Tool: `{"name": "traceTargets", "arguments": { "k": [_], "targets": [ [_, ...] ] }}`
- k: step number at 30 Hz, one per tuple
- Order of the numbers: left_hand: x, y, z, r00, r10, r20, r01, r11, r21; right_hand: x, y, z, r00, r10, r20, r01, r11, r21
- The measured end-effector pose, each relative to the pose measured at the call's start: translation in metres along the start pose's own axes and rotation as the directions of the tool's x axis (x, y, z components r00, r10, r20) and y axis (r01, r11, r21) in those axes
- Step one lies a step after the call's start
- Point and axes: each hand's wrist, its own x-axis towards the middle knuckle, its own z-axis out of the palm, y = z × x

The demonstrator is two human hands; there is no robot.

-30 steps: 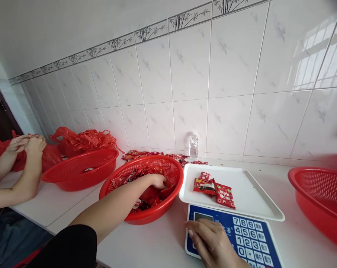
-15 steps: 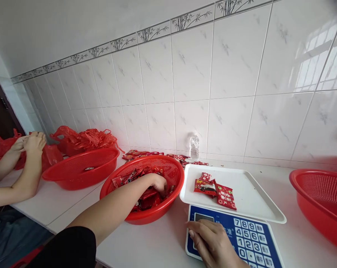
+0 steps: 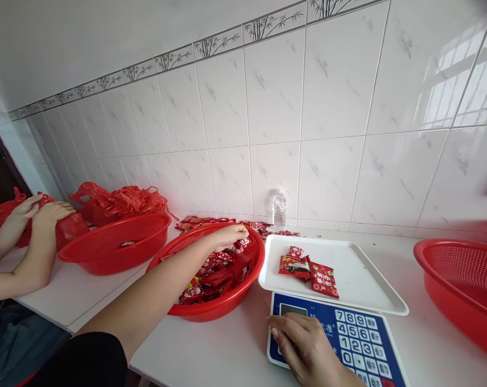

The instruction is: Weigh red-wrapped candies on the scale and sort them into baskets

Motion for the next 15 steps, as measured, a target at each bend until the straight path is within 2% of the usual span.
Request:
{"name": "traceTargets", "arguments": {
  "k": [4,7,10,13,15],
  "targets": [
    [0.004,0.024,0.031,0.996,0.083,-0.022,-0.084,0.993,-0.080,0.000,-0.002,-0.002,0.999,0.038,0.021,-0.037,0.999,-0.018],
    [0.007,0.041,0.064,0.975,0.223,0.007,-0.223,0.973,0.055,0.002,-0.003,-0.003,0.998,0.055,0.025,-0.054,0.998,-0.018],
    [0.008,0.055,0.097,0.941,0.314,0.123,-0.335,0.914,0.230,0.005,-0.004,-0.005,0.999,0.047,0.011,-0.047,0.999,-0.011],
    [0.011,0.060,0.126,0.914,0.307,0.264,-0.388,0.850,0.357,0.008,-0.006,-0.007,0.999,0.042,0.003,-0.041,0.999,-0.024],
    [0.016,0.060,0.139,0.901,0.310,0.303,-0.419,0.800,0.430,0.009,-0.007,-0.008,0.999,0.034,-0.007,-0.034,0.999,-0.038]
  ]
}}
